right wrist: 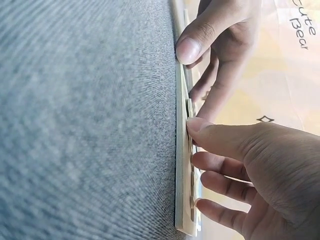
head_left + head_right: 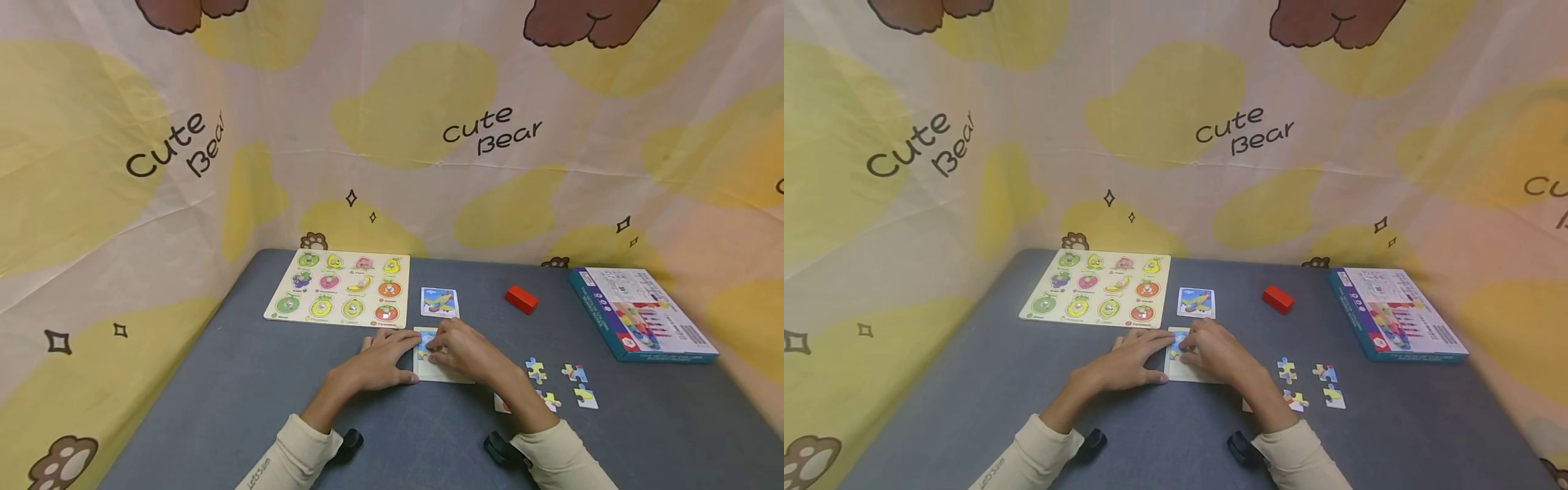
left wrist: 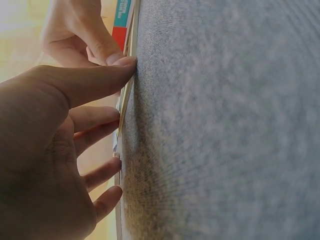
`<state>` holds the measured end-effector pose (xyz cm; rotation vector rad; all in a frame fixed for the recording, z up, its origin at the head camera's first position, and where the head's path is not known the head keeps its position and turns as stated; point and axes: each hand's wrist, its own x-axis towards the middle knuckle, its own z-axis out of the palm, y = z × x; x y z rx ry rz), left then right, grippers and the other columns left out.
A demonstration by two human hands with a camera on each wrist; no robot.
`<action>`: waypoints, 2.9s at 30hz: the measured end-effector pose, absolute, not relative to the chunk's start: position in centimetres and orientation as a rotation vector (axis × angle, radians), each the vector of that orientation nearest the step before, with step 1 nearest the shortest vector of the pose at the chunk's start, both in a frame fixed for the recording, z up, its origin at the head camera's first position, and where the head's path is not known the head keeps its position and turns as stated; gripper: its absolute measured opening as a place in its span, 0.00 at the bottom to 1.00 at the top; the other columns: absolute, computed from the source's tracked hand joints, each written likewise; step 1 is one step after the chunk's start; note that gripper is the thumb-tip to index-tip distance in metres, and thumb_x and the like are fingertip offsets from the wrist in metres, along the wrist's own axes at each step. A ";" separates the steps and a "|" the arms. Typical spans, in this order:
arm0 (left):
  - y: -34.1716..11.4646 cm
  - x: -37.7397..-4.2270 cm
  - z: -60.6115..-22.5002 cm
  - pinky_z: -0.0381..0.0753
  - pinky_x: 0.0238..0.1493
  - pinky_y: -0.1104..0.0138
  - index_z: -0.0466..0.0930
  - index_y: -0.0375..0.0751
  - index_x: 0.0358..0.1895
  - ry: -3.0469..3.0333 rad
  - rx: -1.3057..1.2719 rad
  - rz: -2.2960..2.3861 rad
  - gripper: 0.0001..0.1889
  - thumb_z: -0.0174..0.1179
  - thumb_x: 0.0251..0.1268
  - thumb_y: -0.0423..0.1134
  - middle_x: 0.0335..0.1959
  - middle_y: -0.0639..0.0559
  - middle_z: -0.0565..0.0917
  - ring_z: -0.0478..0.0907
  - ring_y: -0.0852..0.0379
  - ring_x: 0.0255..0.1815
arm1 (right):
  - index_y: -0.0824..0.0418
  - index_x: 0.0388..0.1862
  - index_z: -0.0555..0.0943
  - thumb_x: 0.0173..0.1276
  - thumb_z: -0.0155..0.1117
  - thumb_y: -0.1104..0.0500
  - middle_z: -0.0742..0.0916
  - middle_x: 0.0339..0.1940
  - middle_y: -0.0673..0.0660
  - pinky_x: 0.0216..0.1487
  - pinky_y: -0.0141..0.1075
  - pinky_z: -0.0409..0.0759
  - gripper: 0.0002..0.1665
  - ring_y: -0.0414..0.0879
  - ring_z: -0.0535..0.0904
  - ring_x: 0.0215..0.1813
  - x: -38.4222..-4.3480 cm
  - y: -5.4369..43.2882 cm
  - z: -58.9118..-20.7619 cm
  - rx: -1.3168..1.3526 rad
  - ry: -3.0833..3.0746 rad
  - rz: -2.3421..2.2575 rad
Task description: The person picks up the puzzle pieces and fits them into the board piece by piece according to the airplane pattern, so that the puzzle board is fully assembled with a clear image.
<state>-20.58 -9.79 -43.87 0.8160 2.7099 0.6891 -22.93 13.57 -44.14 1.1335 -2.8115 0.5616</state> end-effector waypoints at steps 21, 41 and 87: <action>-9.7 -20.5 -43.9 0.63 0.65 0.45 0.71 0.46 0.79 2.710 0.823 0.656 0.35 0.68 0.73 0.51 0.81 0.52 0.68 0.61 0.42 0.79 | 0.56 0.45 0.93 0.62 0.83 0.53 0.88 0.39 0.50 0.44 0.45 0.81 0.14 0.46 0.82 0.45 -22.4 13.1 -44.1 0.846 -2.864 0.540; -9.3 -20.4 -43.7 0.66 0.57 0.50 0.82 0.54 0.71 2.733 0.942 0.635 0.25 0.70 0.72 0.45 0.70 0.53 0.76 0.68 0.46 0.71 | 0.54 0.46 0.92 0.63 0.82 0.51 0.88 0.37 0.49 0.41 0.43 0.81 0.15 0.44 0.83 0.41 -22.5 13.3 -44.1 0.833 -2.868 0.549; -9.0 -20.2 -43.7 0.65 0.64 0.51 0.72 0.48 0.79 2.652 0.952 0.566 0.32 0.67 0.75 0.44 0.80 0.54 0.69 0.63 0.50 0.81 | 0.57 0.56 0.90 0.67 0.77 0.53 0.88 0.50 0.49 0.53 0.47 0.77 0.20 0.50 0.77 0.54 -18.9 31.4 -42.8 0.662 -3.145 0.709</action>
